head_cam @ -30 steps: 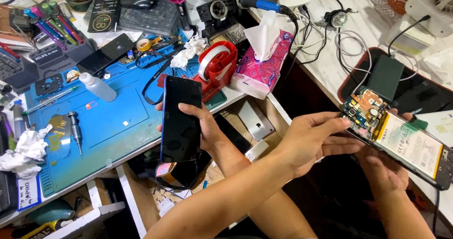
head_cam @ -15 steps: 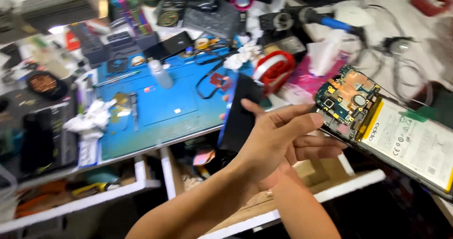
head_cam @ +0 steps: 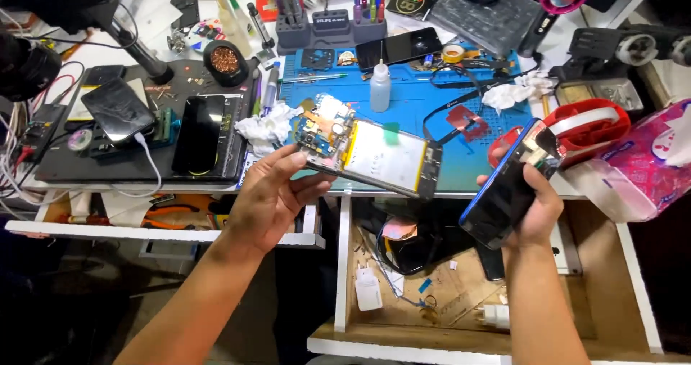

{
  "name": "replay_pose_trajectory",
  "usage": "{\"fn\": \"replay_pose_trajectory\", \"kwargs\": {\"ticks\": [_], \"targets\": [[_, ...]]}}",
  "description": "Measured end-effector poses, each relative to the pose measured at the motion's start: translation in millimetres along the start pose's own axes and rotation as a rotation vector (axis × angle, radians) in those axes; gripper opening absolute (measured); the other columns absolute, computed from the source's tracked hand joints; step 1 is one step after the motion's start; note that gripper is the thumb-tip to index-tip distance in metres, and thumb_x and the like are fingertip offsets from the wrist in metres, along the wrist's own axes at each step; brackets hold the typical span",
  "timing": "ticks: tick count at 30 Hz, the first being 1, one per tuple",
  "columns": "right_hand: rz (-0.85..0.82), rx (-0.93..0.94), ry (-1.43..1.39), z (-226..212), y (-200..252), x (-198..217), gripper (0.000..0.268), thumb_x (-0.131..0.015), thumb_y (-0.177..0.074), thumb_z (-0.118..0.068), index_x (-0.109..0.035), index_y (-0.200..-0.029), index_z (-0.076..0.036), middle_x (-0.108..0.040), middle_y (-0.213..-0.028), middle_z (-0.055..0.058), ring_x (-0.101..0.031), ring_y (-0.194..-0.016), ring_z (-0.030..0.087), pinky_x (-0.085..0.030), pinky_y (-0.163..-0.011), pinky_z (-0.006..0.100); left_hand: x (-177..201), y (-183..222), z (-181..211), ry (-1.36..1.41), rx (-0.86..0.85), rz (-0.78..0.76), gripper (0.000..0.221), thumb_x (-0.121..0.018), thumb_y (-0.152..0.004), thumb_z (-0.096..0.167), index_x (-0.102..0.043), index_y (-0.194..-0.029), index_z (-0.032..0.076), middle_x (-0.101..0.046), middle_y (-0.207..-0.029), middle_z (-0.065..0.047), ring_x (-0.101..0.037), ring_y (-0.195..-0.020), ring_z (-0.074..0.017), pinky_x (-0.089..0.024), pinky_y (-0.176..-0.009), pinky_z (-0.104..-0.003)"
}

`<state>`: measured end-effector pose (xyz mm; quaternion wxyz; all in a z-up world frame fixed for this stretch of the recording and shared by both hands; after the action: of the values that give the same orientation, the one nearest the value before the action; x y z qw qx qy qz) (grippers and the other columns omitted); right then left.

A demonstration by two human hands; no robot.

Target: Repairing and diagnosing multiple smartphones by removing covers and checking components

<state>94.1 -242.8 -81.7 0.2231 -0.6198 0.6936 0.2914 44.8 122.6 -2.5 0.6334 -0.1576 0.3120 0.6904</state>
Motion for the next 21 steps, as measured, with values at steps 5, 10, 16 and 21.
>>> {"fn": "replay_pose_trajectory", "kwargs": {"ticks": [5,10,16,21], "targets": [[0.059,0.053,0.053,-1,5,-8,0.057,-0.068,-0.081,-0.032,-0.062,-0.133,-0.007,-0.073,-0.112,0.009,-0.073,-0.078,0.021,-0.063,-0.065,0.029,59,-39,-27,0.013,-0.051,0.134,0.017,-0.067,-0.093,0.007,-0.059,-0.108,0.003,-0.069,-0.107,-0.015,-0.073,-0.092,-0.0372,-0.064,-0.089,-0.045],[0.077,0.009,0.06,-2,11,-15,0.049,-0.068,-0.082,-0.033,-0.063,-0.127,-0.013,-0.073,-0.111,0.004,-0.073,-0.071,0.026,-0.057,-0.054,0.03,72,-70,-45,0.07,-0.026,0.212,0.027,-0.066,-0.092,0.003,-0.048,-0.111,0.001,-0.055,-0.105,-0.015,-0.071,-0.104,-0.0481,-0.062,-0.098,-0.049],[-0.1,-0.093,-0.153,11,-9,18,0.044,-0.057,-0.095,-0.03,-0.067,-0.13,-0.005,-0.076,-0.122,0.011,-0.076,-0.092,0.038,-0.064,-0.085,0.054,86,-96,-59,0.098,-0.031,0.119,0.009,-0.067,-0.097,0.006,-0.063,-0.105,0.003,-0.072,-0.105,-0.014,-0.073,-0.105,-0.0438,-0.06,-0.099,-0.052],[-0.123,-0.1,-0.178,8,-6,8,0.044,-0.057,-0.097,-0.029,-0.066,-0.132,-0.004,-0.075,-0.123,0.013,-0.076,-0.093,0.04,-0.063,-0.086,0.055,70,-86,-65,0.088,0.015,0.164,0.01,-0.068,-0.095,0.005,-0.063,-0.104,0.003,-0.072,-0.103,-0.017,-0.073,-0.105,-0.0449,-0.059,-0.099,-0.054]]}}
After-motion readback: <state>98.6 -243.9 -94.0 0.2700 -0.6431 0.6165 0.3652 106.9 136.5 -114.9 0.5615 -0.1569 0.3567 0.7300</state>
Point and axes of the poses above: each hand's wrist, its own y-axis away from the middle knuckle, its own x-axis out of the back of the hand, z = x × y, the point moved 7 cm from there along -y, towards the middle knuckle
